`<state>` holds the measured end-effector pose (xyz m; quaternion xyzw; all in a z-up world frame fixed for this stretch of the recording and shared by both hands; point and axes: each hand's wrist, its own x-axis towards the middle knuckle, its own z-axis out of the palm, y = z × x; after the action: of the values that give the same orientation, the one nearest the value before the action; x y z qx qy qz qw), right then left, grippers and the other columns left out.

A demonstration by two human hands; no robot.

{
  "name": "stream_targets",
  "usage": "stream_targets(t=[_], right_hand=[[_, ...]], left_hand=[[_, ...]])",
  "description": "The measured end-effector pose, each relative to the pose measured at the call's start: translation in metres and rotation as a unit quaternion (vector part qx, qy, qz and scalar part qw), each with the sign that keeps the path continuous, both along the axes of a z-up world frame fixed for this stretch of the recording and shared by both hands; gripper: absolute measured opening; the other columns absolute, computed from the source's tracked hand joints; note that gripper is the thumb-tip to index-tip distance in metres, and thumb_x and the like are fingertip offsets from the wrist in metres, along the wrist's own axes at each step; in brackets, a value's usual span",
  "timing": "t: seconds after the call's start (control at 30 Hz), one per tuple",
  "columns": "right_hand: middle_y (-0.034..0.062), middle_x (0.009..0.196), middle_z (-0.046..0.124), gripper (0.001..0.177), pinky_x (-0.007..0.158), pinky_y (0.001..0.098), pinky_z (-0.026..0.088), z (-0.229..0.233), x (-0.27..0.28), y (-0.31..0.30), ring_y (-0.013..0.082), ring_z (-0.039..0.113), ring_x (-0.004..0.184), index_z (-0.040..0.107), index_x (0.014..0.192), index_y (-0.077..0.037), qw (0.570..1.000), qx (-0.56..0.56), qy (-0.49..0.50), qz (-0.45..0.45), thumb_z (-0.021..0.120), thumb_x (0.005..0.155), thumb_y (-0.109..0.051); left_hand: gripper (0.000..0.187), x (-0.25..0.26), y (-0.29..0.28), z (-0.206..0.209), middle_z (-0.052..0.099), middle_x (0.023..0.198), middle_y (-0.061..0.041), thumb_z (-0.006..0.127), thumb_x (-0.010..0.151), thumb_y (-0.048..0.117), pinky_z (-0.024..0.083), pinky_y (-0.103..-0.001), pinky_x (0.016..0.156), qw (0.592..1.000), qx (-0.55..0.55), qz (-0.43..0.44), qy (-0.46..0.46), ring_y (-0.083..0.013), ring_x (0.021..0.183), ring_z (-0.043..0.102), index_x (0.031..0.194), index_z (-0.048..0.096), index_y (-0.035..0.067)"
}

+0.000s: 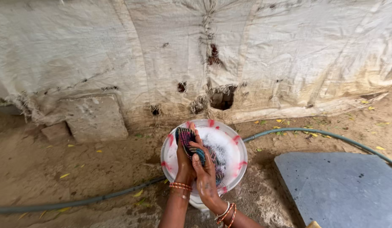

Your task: The person washes a piece of patterned cloth by hand in a bucket filled with soapy water, scrubbing and lifting the cloth repeatedly.

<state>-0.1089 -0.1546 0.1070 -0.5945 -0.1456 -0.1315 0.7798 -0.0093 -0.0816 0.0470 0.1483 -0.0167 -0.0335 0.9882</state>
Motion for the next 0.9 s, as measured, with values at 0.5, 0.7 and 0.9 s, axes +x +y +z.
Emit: stream_targets(t=[0.5, 0.7, 0.9], right_hand=[[0.0175, 0.124, 0.069, 0.047, 0.100, 0.0415, 0.049, 0.003, 0.039, -0.053, 0.0266, 0.063, 0.112, 0.063, 0.134, -0.004, 0.997, 0.005, 0.071, -0.041, 0.045, 0.110, -0.039], [0.0125, 0.148, 0.056, 0.051, 0.114, 0.0335, 0.036, -0.018, 0.020, -0.008, 0.0203, 0.049, 0.137, 0.053, 0.144, -0.008, 0.996, -0.054, 0.075, -0.001, 0.045, 0.104, -0.039], [0.0107, 0.147, 0.055, 0.056, 0.107, 0.0406, 0.051, -0.013, 0.101, -0.072, 0.0249, 0.055, 0.133, 0.044, 0.148, -0.013, 0.989, 0.084, 0.113, -0.047, 0.048, 0.101, -0.042]], left_hand=[[0.061, -0.020, -0.056, -0.005, 0.061, 0.128, 0.003, 0.049, 0.101, 0.057, 0.042, -0.026, 0.097, 0.966, 0.238, 0.044, 0.091, -0.0076, 0.111, 0.055, 0.141, 0.059, 0.012], [0.058, 0.020, -0.017, -0.034, 0.060, 0.109, -0.005, 0.049, 0.107, 0.056, 0.053, -0.033, 0.083, 0.992, 0.115, 0.046, 0.021, -0.0153, 0.090, 0.061, 0.139, 0.059, 0.008], [0.068, -0.048, -0.084, -0.005, 0.062, 0.135, 0.000, 0.053, 0.095, 0.061, 0.041, -0.029, 0.107, 0.960, 0.257, 0.057, 0.096, -0.0102, 0.119, 0.056, 0.139, 0.059, 0.010]])
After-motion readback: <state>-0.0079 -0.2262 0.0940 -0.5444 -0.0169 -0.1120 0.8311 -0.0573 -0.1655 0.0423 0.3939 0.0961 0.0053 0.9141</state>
